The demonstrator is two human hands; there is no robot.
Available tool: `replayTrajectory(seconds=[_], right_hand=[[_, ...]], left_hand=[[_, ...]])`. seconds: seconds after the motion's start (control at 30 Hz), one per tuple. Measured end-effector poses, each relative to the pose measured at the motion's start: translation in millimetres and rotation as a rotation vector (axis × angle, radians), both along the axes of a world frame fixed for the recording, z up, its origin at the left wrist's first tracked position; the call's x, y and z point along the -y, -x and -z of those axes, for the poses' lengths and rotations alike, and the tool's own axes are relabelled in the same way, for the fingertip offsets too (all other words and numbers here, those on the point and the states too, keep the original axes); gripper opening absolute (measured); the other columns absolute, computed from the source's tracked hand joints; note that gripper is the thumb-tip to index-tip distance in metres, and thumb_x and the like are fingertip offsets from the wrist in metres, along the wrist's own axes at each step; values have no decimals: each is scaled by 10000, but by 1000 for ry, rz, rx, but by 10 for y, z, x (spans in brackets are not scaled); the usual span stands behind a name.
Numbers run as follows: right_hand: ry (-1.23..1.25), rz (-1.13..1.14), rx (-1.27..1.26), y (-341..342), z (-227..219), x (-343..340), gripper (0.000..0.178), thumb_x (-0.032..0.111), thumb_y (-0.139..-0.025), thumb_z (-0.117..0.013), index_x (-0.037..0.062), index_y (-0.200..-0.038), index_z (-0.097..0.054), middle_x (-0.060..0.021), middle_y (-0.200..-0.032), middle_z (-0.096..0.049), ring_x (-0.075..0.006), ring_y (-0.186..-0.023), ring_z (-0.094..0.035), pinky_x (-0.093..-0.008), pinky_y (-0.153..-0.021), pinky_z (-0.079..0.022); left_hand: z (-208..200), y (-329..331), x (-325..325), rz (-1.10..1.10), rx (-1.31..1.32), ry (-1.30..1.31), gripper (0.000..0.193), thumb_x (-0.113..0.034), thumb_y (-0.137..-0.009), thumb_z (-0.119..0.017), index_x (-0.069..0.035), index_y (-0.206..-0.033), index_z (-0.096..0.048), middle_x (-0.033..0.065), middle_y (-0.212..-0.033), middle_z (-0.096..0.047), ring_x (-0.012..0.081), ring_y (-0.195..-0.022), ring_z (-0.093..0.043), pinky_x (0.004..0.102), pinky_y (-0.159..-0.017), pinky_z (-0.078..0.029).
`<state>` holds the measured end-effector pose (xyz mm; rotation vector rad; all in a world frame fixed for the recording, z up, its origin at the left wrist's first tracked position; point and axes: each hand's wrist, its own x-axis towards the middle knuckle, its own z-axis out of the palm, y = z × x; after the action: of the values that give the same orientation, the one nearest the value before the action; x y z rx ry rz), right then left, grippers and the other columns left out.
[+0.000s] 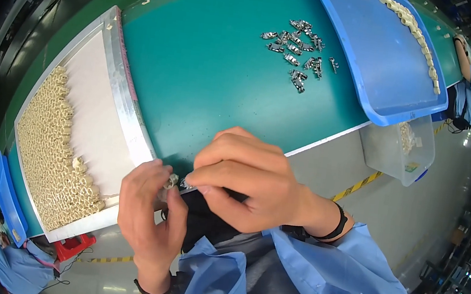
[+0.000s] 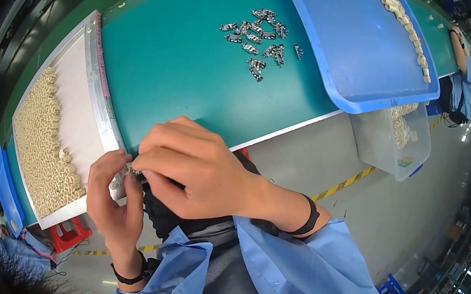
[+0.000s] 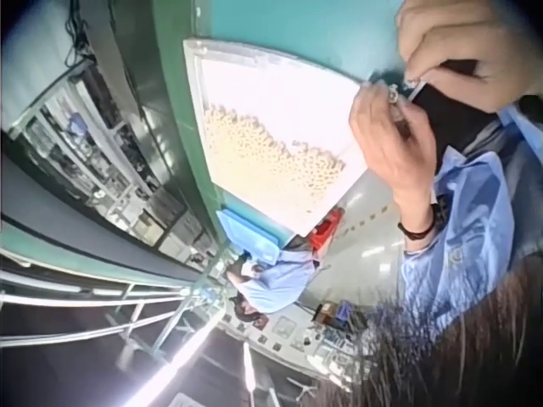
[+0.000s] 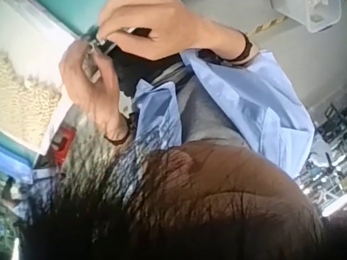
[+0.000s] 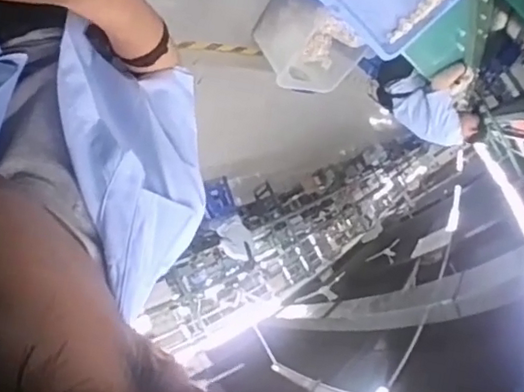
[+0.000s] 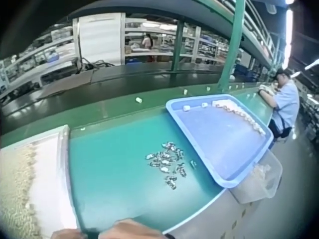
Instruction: The person picks up a metal connector and a white plastic component, joins them together, and places the assembled unit into a tray, repeating this process several times.
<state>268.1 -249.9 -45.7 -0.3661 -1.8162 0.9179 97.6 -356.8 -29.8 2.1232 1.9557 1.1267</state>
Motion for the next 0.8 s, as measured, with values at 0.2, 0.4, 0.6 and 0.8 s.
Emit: replayTrajectory(seconds=[0.2, 0.4, 0.6, 0.8], right_hand=[[-57, 33, -22, 39, -75, 116, 234, -74, -743, -742, 12, -960, -765, -87, -890, -700, -222, -702, -650, -392, -710, -545], [-83, 66, -33, -6, -133, 178, 240, -78, -724, -743, 19, -942, -771, -91, -898, -704, -213, -663, -641, -411, -716, -552], [-88, 95, -72, -15, -186, 227, 203, -67, -688, -721, -14, -884, -729, -106, -879, -667, -235, -657, -627, -401, -719, -560], [-125, 95, -107, -13, -178, 230, 177, -45, -672, -710, -41, -848, -692, -121, -846, -642, -254, -650, -614, -392, -715, -559]], left_hand=[[118, -135, 71, 3, 257, -162, 376, 114, -819, -713, 61, -1180, -622, 243, -1070, -744, 360, -959, -749, 391, -786, -615], [112, -169, 89, 25, 277, -202, 391, 129, -788, -735, 70, -1166, -654, 253, -1067, -751, 338, -920, -740, 386, -768, -605], [106, -165, 119, 19, 205, -227, 394, 122, -772, -764, 49, -1153, -697, 212, -1043, -737, 305, -862, -708, 374, -726, -577], [112, -217, 109, 23, 257, -230, 382, 107, -775, -776, 30, -1141, -697, 186, -1028, -722, 292, -842, -694, 363, -709, -556]])
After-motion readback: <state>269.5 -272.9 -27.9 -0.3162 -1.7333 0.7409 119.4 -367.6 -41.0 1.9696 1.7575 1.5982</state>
